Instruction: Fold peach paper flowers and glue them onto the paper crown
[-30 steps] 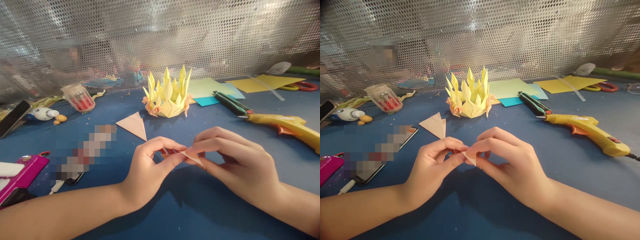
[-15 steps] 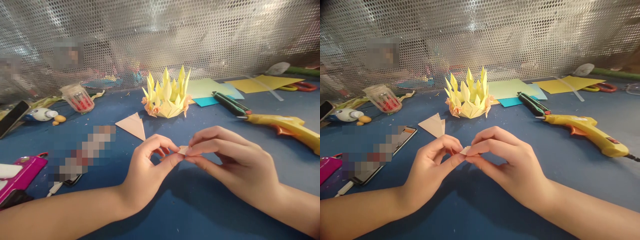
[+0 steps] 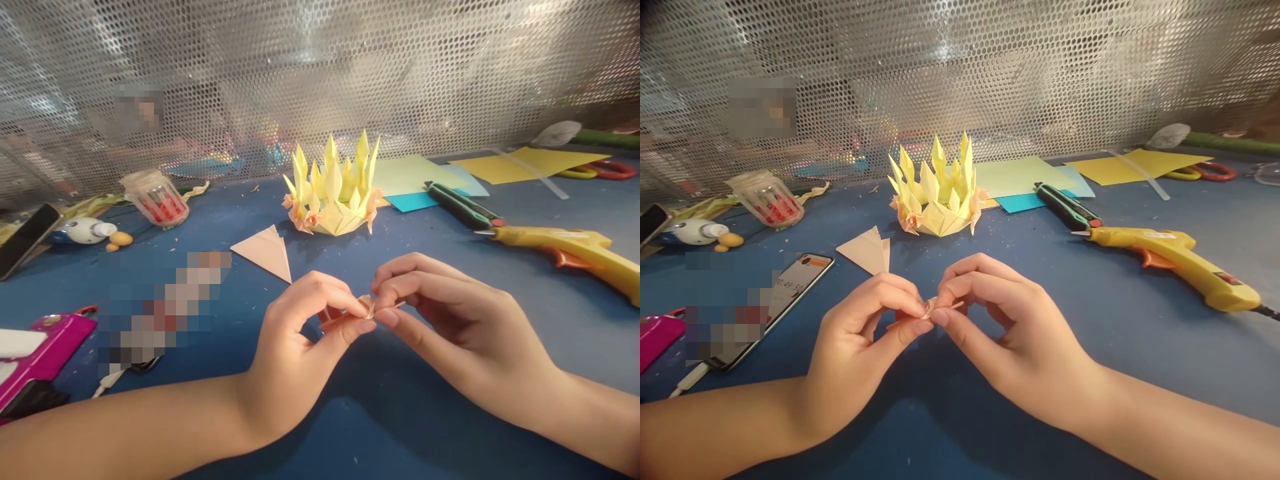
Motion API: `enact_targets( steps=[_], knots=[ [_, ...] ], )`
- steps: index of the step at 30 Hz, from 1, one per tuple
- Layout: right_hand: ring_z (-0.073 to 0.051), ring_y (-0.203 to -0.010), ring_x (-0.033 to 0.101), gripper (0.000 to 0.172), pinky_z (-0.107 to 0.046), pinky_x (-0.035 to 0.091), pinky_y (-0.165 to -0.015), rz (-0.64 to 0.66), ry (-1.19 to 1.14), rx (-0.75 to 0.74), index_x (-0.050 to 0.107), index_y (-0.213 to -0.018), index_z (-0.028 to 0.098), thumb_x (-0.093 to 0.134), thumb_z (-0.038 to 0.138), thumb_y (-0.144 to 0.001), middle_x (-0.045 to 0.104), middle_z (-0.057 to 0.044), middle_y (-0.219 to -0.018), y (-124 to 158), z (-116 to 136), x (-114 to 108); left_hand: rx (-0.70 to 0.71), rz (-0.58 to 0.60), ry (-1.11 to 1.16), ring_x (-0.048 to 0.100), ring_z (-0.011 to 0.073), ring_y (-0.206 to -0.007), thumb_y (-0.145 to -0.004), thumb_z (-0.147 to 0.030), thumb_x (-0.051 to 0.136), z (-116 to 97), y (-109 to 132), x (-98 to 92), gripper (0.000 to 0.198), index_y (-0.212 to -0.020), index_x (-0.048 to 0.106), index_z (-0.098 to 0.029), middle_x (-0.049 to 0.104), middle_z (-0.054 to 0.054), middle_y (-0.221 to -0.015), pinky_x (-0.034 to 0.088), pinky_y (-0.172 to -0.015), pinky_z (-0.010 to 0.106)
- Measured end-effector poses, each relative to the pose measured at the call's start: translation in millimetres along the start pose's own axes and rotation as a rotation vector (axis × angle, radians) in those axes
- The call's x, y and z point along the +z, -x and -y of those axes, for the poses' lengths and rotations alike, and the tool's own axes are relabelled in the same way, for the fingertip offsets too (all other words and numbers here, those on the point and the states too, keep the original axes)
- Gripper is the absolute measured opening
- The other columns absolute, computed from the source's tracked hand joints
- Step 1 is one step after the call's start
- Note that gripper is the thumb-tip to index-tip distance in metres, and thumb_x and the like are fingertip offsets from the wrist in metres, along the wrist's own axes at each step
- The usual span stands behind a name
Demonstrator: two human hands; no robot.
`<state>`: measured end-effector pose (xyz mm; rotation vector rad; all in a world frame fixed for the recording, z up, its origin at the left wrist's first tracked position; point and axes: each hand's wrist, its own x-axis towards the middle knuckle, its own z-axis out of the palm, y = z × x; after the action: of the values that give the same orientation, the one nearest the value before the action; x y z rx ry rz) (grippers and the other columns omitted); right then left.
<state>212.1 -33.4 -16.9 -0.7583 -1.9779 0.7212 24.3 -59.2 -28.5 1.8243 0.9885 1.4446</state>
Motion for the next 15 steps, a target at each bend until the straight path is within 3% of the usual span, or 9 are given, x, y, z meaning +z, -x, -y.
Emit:
enact_targets(
  steps=[15],
  knots=[
    [-0.014,-0.079,0.064,0.005,-0.024,0.057,-0.070,0.034,-0.139,0.052,0.068,-0.084,0.023,0.072,0.021,-0.087,0.064,-0.003,-0.088,1.2,-1.7,-1.3,0.019,0.079,-0.093,0.056,0.0118,-0.073,-0.095,-0.014,0.060,-2.0,4.4,0.7,0.013,-0.085,0.060,-0.021,0.062,0.000,-0.084,0.046,-0.066,0.024]
  ],
)
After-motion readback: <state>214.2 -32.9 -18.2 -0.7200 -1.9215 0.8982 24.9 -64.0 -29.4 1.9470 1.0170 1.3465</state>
